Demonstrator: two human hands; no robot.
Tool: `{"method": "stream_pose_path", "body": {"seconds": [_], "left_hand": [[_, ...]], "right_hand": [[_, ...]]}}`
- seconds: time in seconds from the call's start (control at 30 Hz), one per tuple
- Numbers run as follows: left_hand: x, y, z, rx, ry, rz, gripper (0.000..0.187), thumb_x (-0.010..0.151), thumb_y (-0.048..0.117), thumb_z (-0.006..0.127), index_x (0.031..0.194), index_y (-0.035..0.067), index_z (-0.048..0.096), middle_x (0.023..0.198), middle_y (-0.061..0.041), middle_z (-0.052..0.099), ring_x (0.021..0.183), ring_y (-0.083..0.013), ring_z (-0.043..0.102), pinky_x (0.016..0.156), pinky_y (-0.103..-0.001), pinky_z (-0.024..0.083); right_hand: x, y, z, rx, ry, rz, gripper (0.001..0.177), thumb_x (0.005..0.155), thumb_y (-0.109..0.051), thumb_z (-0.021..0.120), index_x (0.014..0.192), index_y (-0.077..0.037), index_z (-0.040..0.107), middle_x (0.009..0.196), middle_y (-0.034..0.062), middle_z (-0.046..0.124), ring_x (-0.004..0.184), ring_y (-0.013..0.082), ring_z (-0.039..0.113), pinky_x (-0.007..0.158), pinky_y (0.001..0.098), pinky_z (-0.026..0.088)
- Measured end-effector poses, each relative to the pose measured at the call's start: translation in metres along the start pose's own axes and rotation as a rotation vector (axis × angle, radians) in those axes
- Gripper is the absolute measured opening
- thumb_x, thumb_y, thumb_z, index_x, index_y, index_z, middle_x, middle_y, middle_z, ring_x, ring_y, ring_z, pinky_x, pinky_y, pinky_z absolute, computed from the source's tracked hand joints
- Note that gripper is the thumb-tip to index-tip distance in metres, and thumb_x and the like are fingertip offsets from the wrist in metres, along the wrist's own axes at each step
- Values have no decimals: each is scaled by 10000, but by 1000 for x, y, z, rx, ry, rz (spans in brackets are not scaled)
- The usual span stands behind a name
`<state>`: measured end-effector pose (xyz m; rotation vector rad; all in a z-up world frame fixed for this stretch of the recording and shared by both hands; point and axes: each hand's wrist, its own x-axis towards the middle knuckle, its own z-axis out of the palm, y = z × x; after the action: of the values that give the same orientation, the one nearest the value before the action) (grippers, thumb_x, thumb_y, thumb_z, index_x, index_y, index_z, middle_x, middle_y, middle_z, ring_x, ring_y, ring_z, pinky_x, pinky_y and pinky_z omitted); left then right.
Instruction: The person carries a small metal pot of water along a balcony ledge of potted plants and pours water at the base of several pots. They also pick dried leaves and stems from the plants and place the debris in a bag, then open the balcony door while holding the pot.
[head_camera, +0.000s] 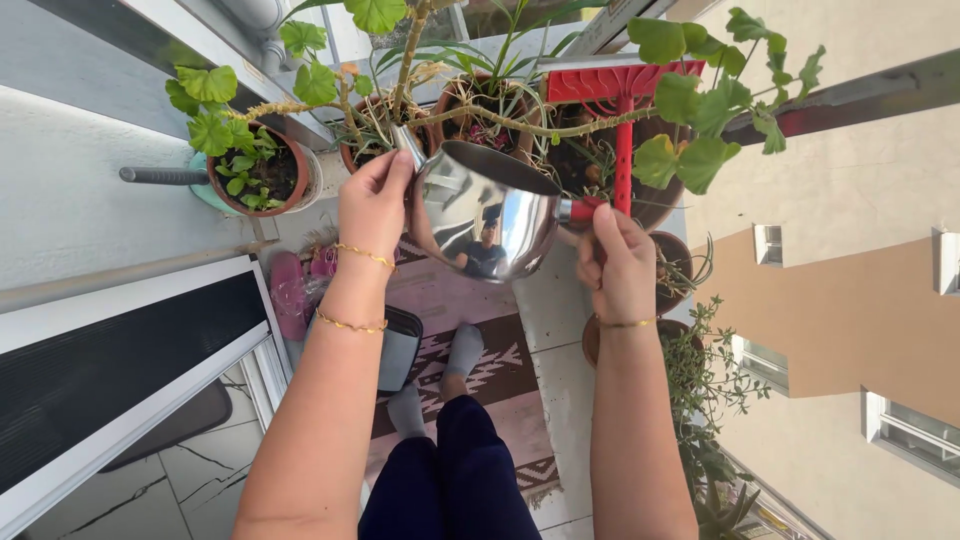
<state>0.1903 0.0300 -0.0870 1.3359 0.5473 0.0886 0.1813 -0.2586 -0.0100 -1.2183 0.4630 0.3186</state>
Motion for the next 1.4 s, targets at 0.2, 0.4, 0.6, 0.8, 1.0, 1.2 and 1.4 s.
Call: {"method": "stream_pose_path", "body": {"seconds": [0.2,0.4,0.6,0.8,1.0,1.2,1.4], "left_hand": [[29,29,16,41,8,6,308,995,271,685,1062,-15,779,860,36,733,733,-15,583,648,-190,472],[36,46,34,-339,-34,-153,344,1018,327,653,999,-1,758,937,0,716,839,-80,619,768,-246,500],[37,69,56,-338,-170,-112,493,992,426,620,1228,0,701,1170,-27,729,1060,-104,651,953,-263,498],[34,75,60,-330,-175,-151,588,988,493,607,1272,-16,675,1203,-61,713,1092,-135,646,977,-289,496],[29,74,55,-355,-214,-114,612,994,507,603,1311,-14,646,1236,-47,707,1139,-126,637,1017,-283,489],[-3,70,37,-322,-173,-153,635,1009,516,578,1415,31,626,1191,-83,658,1055,-179,597,948,-313,459],[-47,46,9,-372,-232,-22,533,1072,381,557,1462,18,534,1390,9,616,1247,-45,579,1116,-237,424]], "right_hand": [[28,-54,21,-1,-43,61,237,1064,-224,538,1221,-60,606,824,72,608,483,84,392,400,221,263],[55,-59,5,175,-107,256,289,1059,-186,493,1329,-96,546,922,112,618,523,89,401,394,196,273],[77,-32,-23,466,-118,421,260,1087,-198,494,1291,-38,514,967,160,619,508,76,373,358,169,263],[81,-16,-31,649,-128,558,282,1097,-199,465,1270,19,506,988,177,593,489,63,347,334,162,251],[66,-14,-24,649,-220,464,263,1113,-201,446,1282,-10,511,979,143,595,514,76,359,366,178,265],[5,-30,22,257,-112,71,274,1058,-207,437,1309,-123,507,954,78,608,633,142,494,527,266,400],[-56,12,17,-91,-42,-301,266,1076,-91,571,1333,-69,506,1025,53,623,790,118,544,706,252,441]]}}
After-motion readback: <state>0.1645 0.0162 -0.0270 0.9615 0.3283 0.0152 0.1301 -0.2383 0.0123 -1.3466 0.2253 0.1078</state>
